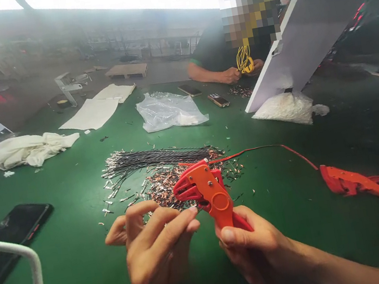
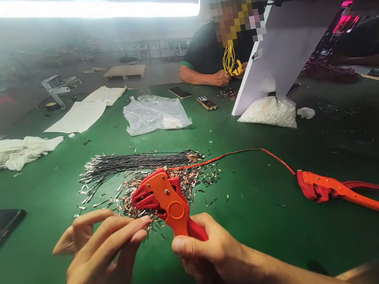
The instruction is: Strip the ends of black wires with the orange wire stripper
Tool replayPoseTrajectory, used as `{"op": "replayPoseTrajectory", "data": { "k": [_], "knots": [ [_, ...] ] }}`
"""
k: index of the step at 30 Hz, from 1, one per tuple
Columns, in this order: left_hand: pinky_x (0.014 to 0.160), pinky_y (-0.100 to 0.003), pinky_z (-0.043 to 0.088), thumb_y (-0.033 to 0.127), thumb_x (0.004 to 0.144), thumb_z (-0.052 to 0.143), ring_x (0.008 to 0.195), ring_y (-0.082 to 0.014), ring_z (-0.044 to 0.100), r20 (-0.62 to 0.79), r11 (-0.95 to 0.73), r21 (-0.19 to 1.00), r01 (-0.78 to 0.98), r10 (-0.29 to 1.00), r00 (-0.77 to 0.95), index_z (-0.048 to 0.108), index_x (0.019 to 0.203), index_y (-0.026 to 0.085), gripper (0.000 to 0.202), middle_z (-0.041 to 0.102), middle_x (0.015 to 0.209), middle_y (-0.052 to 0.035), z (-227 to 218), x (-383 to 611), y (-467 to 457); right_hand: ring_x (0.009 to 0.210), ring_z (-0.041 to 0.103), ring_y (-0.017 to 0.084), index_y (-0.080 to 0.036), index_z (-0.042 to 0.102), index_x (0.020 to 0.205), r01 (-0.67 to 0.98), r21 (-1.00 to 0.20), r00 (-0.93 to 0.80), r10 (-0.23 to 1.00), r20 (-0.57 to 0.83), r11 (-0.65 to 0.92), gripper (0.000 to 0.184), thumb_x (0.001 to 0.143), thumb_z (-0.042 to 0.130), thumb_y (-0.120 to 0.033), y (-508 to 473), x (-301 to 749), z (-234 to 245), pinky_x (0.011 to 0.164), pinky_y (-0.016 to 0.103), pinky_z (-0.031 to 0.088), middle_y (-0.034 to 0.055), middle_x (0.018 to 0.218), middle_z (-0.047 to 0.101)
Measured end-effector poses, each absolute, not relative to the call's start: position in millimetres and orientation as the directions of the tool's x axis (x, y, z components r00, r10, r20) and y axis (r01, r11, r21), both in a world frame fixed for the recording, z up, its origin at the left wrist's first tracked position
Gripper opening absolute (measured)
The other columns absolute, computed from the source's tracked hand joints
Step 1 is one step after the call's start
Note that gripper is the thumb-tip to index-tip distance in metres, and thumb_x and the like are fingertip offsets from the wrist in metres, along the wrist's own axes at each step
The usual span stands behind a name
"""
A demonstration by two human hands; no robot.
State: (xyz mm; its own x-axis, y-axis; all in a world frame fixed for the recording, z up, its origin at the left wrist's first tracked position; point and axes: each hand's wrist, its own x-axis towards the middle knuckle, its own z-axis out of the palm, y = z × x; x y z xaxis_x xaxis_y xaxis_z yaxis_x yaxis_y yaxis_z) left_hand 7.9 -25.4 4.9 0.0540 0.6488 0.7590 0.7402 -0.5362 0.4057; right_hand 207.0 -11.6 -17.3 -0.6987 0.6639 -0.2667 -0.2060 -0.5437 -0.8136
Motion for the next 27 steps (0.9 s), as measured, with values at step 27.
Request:
{"op": "replayPoseTrajectory", "data": {
  "k": [27],
  "knots": [
    [0.084, -0.029, 0.042, 0.052, 0.071, 0.078, 0.072, -0.0147, 0.054, 0.005, -0.091, 0.968, -0.234, 0.939, -0.343, 0.078, 0.084, 0.025, 0.03, 0.06, 0.061, 0.0019, 15.5, 6.3, -6.9, 0.072, 0.065, 0.018, -0.013, 0.06, 0.109, -0.463, -0.606, -0.758, 0.643, -0.107, -0.647, 0.035, 0.078, 0.066, -0.029, -15.3, 203.1, -14.3, 0.068, 0.031, 0.051, 0.0088, 0.085, 0.068]
  ]
}}
